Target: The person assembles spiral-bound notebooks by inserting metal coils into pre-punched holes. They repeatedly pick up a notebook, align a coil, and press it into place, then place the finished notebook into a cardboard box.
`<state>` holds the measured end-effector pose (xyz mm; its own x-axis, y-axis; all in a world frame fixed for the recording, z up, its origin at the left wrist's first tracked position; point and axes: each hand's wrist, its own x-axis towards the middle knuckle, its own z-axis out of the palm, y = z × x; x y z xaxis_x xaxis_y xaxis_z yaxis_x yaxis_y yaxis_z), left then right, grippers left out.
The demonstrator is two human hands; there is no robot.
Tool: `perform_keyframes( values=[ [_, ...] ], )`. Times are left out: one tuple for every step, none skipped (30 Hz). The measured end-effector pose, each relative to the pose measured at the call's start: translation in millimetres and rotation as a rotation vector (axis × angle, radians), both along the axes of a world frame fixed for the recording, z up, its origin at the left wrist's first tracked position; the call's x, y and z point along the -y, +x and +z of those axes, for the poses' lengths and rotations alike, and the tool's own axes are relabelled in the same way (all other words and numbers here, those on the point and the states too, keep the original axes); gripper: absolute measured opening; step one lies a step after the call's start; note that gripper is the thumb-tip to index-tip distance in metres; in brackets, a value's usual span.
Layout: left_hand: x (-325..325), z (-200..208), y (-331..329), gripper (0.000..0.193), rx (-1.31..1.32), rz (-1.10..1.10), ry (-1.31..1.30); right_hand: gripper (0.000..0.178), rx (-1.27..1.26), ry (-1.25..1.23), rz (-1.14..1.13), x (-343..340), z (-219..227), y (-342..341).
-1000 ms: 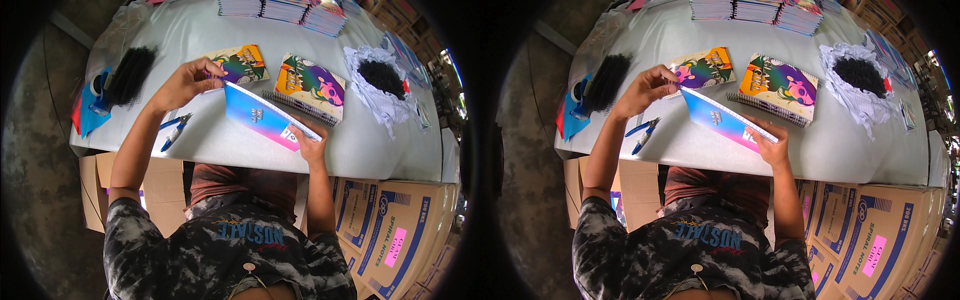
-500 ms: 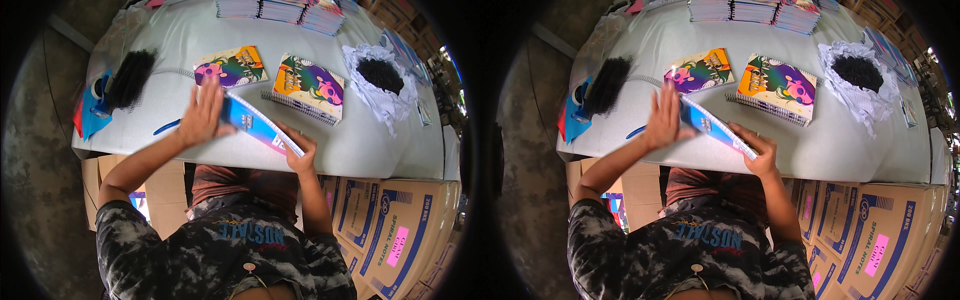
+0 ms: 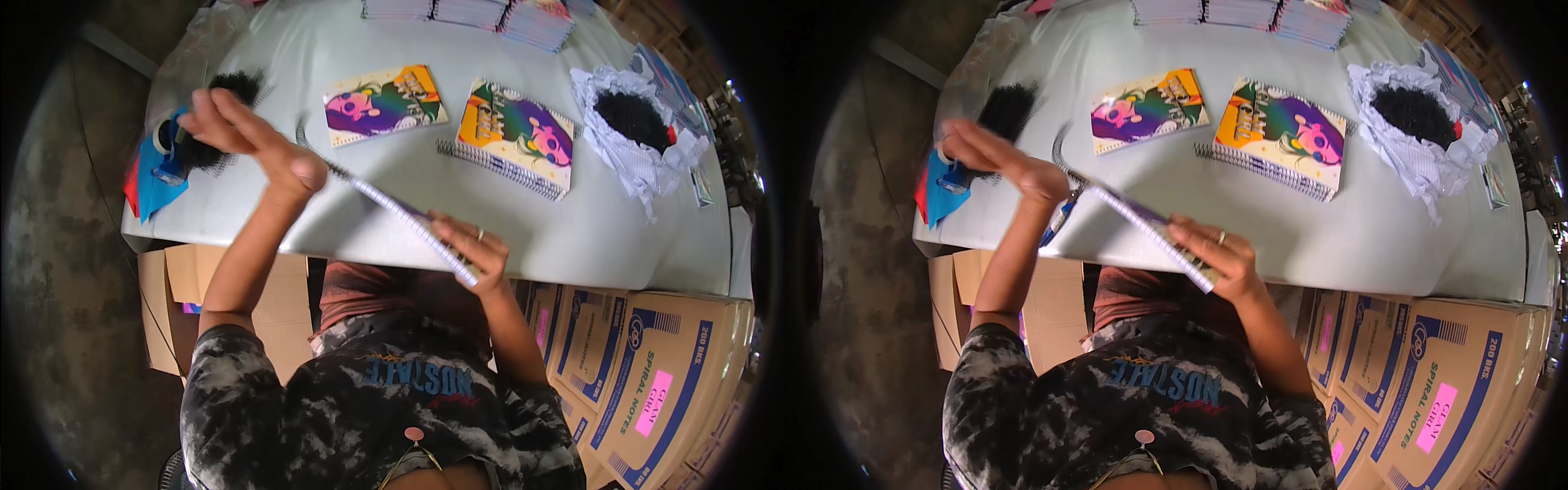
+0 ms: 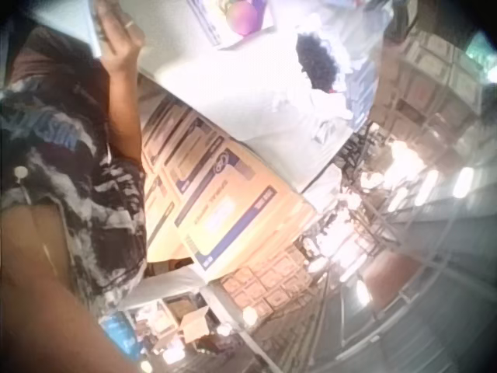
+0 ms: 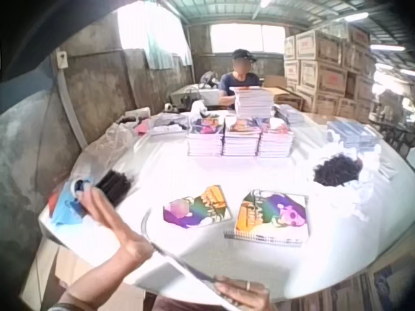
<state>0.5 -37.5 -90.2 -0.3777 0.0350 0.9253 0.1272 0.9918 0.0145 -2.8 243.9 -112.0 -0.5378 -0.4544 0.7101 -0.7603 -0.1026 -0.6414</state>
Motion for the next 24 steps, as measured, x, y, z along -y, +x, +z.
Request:
perform_keyframes(
  values=[
    [-15, -16, 16, 0.1, 0.176, -0.074, -0.026, 0.032, -0.05, -0.006, -0.011, 4, -2, 0],
    [-30, -33, 31, 0.099, 0.352, -0.15, -0.034, 0.032, -0.044, -0.011, -0.038, 2, -7, -1],
    [-36, -39, 42, 0.103, 0.336, -0.258, -0.342, 0.032, -0.034, -0.024, -0.072, -2, -12, -2],
    [-42, -45, 54, 0.107, 0.299, -0.372, -0.642, 0.032, -0.027, -0.044, -0.104, -2, -15, -7],
    [-36, -19, 42, 0.108, 0.134, -0.323, -0.556, 0.032, -0.074, -0.054, -0.065, -2, -13, -2],
    [-32, -16, 32, 0.109, 0.077, -0.303, -0.443, 0.032, -0.059, -0.057, -0.036, 0, -8, -4],
    [-29, -11, 33, 0.11, 0.04, -0.282, -0.323, 0.032, -0.018, -0.053, 0.011, 1, 0, 0],
    [-31, -14, 24, 0.111, 0.063, -0.292, -0.193, 0.032, -0.022, -0.057, 0.051, 5, 4, -6],
    [-34, -18, 18, 0.112, 0.085, -0.301, -0.062, 0.032, -0.074, -0.025, 0.026, 8, 0, 0],
    [-37, -21, 8, 0.113, 0.094, -0.319, 0.072, 0.031, -0.028, -0.012, -0.013, 6, 0, -1],
    [-40, -39, 27, 0.115, 0.354, -0.443, -0.267, 0.031, -0.023, -0.025, -0.053, 3, -6, -4],
    [-35, -53, 34, 0.112, 0.353, -0.543, -0.308, 0.031, -0.018, -0.039, -0.093, 1, -9, -7],
    [-41, -50, 43, 0.11, 0.369, -0.659, -0.339, 0.03, -0.043, -0.033, -0.08, 0, -8, -4],
    [-40, -47, 41, 0.11, 0.279, -0.617, -0.289, 0.03, -0.067, -0.026, -0.067, 1, -7, 0],
    [-34, -41, 27, 0.11, 0.167, -0.569, -0.254, 0.03, -0.018, -0.007, -0.073, 5, -6, -4],
    [-18, -46, 19, 0.112, 0.082, -0.466, -0.085, 0.031, 0.018, -0.046, 0.01, 12, 0, -1],
    [-4, -43, -8, 0.116, -0.04, -0.375, 0.068, 0.032, -0.007, -0.043, 0.005, 16, 1, 0],
    [-12, -52, 0, 0.113, 0.026, -0.414, 0.083, 0.033, -0.033, -0.04, 0.0, 19, 2, 1],
    [-25, -54, 3, 0.111, 0.085, -0.46, 0.101, 0.034, 0.028, 0.025, -0.058, 14, -3, 1],
    [-62, -55, 36, 0.102, 0.339, -0.634, -0.029, 0.035, 0.005, 0.009, -0.071, 10, -7, 0],
    [-62, -31, 44, 0.116, 0.57, -0.757, -0.379, 0.035, -0.026, -0.016, -0.08, 9, -9, -5],
    [-62, -30, 53, 0.113, 0.229, -0.721, -0.671, 0.036, -0.033, -0.035, -0.083, 11, -8, -1],
    [-61, -31, 56, 0.112, 0.301, -0.685, -0.556, 0.037, -0.052, -0.007, -0.049, 13, -5, 2],
    [-59, -33, 55, 0.111, 0.372, -0.647, -0.439, 0.038, -0.042, -0.017, -0.013, 17, -2, 1]
  ],
)
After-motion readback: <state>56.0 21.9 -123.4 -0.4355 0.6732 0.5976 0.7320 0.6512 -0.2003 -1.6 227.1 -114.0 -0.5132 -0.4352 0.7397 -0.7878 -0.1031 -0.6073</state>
